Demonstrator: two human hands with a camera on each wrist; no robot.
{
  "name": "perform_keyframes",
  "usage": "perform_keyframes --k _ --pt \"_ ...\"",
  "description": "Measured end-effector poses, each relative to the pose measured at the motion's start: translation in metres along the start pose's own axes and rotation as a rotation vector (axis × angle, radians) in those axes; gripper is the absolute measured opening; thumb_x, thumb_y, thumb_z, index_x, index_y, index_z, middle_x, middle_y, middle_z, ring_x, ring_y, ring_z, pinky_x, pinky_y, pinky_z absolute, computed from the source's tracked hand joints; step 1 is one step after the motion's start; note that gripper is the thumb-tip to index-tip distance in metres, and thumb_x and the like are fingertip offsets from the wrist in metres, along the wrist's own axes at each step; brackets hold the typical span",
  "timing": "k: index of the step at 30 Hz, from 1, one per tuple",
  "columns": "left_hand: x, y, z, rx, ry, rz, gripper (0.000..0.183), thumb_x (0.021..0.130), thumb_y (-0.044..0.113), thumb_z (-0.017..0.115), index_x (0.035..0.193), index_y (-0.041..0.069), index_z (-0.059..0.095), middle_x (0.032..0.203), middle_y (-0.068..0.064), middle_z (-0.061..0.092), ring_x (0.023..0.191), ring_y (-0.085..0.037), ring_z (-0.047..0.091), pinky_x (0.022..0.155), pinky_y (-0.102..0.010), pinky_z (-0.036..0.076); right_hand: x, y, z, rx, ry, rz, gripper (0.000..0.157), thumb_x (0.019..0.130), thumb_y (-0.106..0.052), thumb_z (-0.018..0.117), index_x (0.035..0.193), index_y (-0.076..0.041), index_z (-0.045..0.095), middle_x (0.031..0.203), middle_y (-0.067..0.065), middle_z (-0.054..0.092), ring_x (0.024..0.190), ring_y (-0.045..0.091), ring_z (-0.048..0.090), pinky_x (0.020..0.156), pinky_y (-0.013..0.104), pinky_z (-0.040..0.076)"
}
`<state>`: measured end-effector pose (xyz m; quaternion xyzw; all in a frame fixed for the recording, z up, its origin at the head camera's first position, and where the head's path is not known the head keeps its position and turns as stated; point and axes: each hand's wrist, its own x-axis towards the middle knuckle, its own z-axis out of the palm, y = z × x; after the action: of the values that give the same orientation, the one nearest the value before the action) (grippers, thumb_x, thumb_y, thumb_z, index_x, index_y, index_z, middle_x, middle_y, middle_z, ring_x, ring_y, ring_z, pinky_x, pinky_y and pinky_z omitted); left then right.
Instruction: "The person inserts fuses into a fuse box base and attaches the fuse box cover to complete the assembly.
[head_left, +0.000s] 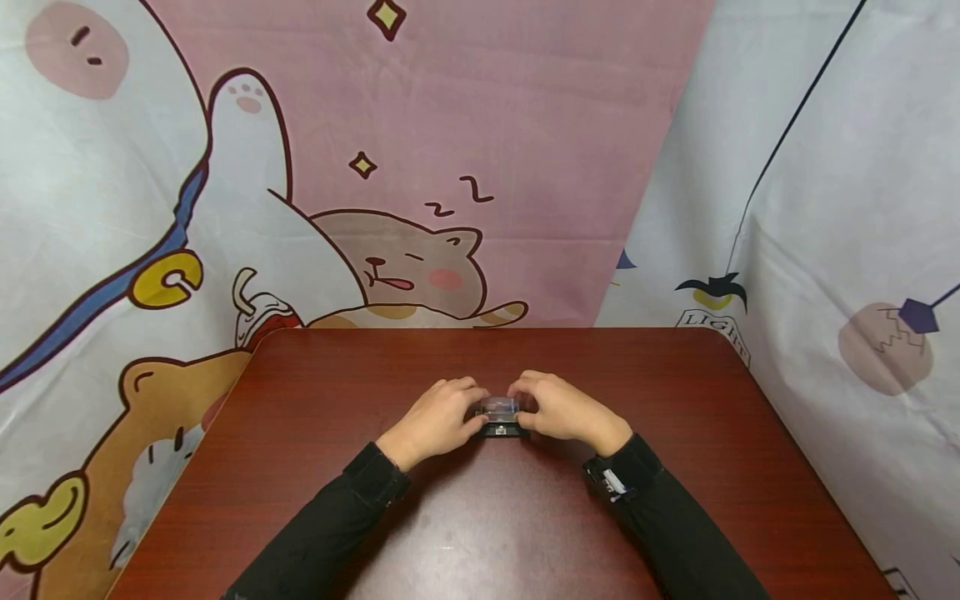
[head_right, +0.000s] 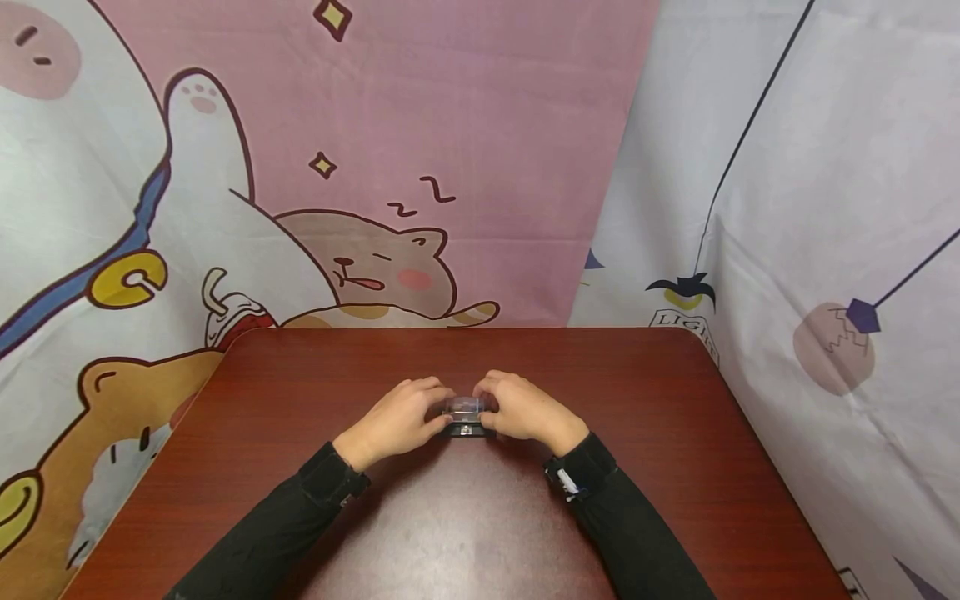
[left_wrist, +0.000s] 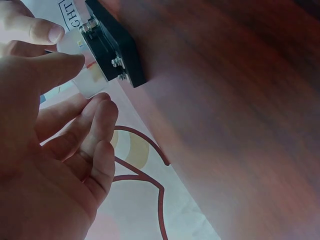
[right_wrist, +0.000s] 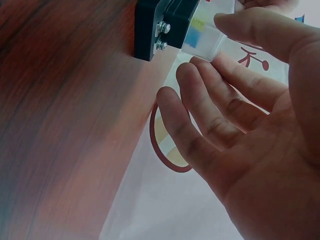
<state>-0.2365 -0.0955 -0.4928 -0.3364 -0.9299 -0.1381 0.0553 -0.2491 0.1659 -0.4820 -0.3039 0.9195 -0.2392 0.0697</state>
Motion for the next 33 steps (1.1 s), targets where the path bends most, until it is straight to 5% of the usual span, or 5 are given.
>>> perform_keyframes --k 33 --pt "0.001 0.0009 0.005 -0.048 -0.037 -0.019 0.032 0.103 0.032 0.08 0.129 0.013 0.08 0.107 0.001 0.071 0.087 -0.012 0.064 0.087 -0.037 0.058 0.0007 -0.0008 0.0041 -0.024 -0.027 -0.005 0.03 0.099 -0.018 0.083 0.128 -0.013 0.078 0.11 0.0 0.068 0.09 0.016 0.064 0.075 0.029 0.051"
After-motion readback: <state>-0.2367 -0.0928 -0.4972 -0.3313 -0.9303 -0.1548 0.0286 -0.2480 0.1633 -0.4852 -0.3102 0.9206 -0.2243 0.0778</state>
